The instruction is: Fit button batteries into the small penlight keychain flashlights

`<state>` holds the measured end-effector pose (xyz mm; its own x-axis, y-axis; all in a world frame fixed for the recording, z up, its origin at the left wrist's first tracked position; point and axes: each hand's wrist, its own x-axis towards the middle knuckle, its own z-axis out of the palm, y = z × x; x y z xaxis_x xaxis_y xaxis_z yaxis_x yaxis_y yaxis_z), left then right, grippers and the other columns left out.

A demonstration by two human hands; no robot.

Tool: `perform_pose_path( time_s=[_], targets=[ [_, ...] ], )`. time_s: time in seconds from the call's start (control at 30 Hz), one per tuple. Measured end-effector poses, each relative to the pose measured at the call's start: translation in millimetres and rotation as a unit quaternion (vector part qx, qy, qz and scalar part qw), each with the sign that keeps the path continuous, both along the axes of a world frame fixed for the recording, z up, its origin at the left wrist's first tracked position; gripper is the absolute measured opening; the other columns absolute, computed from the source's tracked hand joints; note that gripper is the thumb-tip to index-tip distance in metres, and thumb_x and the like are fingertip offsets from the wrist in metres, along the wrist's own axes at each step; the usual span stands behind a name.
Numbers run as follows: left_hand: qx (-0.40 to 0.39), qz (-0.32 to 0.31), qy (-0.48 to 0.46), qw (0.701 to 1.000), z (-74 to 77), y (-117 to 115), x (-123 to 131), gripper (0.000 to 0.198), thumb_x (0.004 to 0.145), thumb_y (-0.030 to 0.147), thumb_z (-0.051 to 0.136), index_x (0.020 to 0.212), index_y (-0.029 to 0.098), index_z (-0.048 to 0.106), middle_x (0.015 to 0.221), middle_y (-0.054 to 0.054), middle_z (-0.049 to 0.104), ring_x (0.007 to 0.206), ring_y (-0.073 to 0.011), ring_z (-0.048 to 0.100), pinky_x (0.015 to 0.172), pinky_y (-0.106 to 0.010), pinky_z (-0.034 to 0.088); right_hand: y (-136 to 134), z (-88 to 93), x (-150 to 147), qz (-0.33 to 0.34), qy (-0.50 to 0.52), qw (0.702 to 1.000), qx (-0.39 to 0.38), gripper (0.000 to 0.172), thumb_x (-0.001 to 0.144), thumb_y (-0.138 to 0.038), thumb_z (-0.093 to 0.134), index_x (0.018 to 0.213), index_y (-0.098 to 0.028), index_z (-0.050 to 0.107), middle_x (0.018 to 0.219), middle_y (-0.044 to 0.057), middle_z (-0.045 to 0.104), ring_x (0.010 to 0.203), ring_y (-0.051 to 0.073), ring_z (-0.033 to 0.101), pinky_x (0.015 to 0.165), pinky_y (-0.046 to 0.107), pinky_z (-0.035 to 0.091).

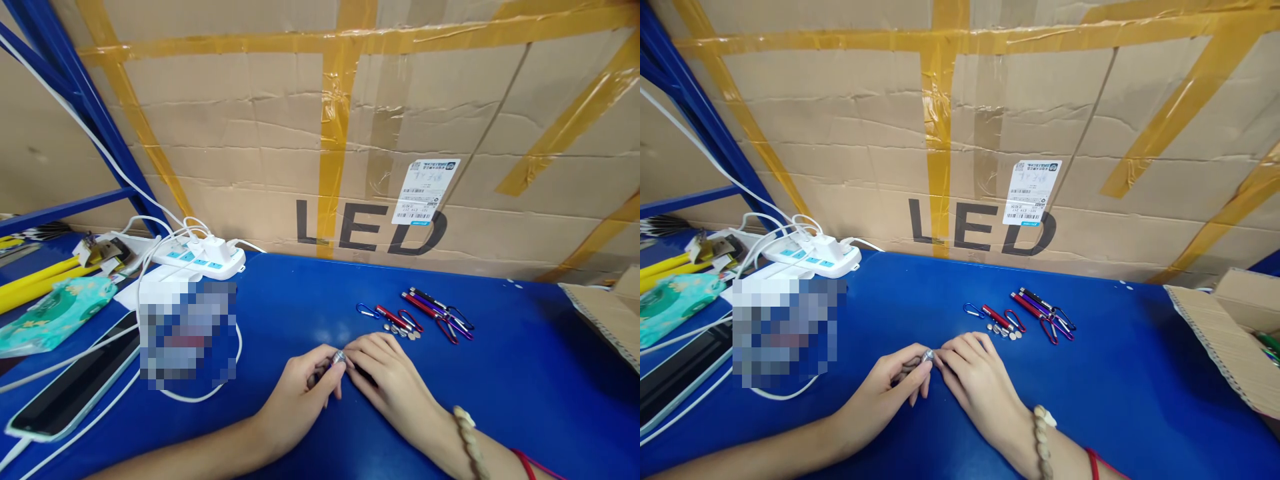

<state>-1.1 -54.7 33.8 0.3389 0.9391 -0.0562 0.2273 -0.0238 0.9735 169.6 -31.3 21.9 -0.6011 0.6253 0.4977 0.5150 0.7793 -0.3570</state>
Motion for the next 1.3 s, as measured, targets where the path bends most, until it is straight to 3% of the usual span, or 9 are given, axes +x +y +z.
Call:
perform_pose_path(
  time_s=[0.13,0.33,0.53,0.77,1.0,1.3],
  targets=[
    [0.005,-0.005,0.012,1.000,0.2,0.7,-0.5,0.026,0.089,0.038,0.042,0.075,0.017,0.051,0.060,0.003,0.050,0.051,-0.0100,0.043,0.051,-0.022,0.034,1.1,0.9,0.2,-0.011,0.006,0.999,-0.035,0.013,0.089,-0.015,0.050,0.091,-0.020,0.061,0.085,0.003,0.066,0.077,0.017,0.058,0.068,0.031,0.046],
    [-0.005,-0.002,0.004,1.000,3.0,1.1,-2.2,0.027,0.089,0.039,0.042,0.080,0.016,0.053,0.060,0.003,0.050,0.051,-0.0102,0.043,0.051,-0.022,0.034,5.3,0.3,0.1,-0.027,0.056,0.991,-0.122,0.011,0.086,-0.017,0.056,0.094,-0.021,0.062,0.087,0.002,0.066,0.080,0.016,0.059,0.071,0.028,0.049],
    [-0.012,0.000,-0.001,1.000,2.7,1.5,-1.7,0.027,0.089,0.039,0.042,0.082,0.016,0.054,0.061,0.003,0.049,0.052,-0.0103,0.043,0.051,-0.022,0.035,6.4,-2.2,0.4,-0.053,0.060,0.982,-0.169,0.021,0.080,-0.012,0.058,0.099,-0.021,0.062,0.084,0.002,0.066,0.076,0.016,0.058,0.072,0.029,0.049],
    [-0.008,-0.001,0.000,1.000,2.1,1.3,-1.7,0.026,0.090,0.038,0.042,0.080,0.017,0.053,0.060,0.003,0.049,0.052,-0.0101,0.043,0.051,-0.022,0.034,5.8,0.6,-1.0,-0.055,0.056,0.981,-0.177,0.015,0.084,-0.020,0.057,0.099,-0.020,0.061,0.083,0.002,0.065,0.073,0.015,0.057,0.070,0.029,0.049],
    [-0.014,0.003,-0.015,1.000,2.3,1.5,-3.6,0.029,0.090,0.041,0.043,0.084,0.016,0.056,0.061,0.003,0.049,0.053,-0.0101,0.043,0.052,-0.022,0.035,4.4,1.2,-0.5,-0.036,0.052,0.986,-0.151,0.015,0.084,-0.014,0.055,0.096,-0.021,0.061,0.084,0.001,0.065,0.073,0.015,0.057,0.070,0.029,0.048],
    [-0.009,0.020,-0.018,1.000,3.8,4.5,-5.3,0.028,0.091,0.039,0.042,0.082,0.016,0.056,0.062,0.004,0.048,0.054,-0.0092,0.044,0.052,-0.021,0.036,5.0,0.4,-0.2,-0.045,0.050,0.981,-0.180,0.015,0.083,-0.013,0.059,0.096,-0.021,0.060,0.087,0.000,0.066,0.073,0.015,0.057,0.071,0.030,0.048]
  ],
)
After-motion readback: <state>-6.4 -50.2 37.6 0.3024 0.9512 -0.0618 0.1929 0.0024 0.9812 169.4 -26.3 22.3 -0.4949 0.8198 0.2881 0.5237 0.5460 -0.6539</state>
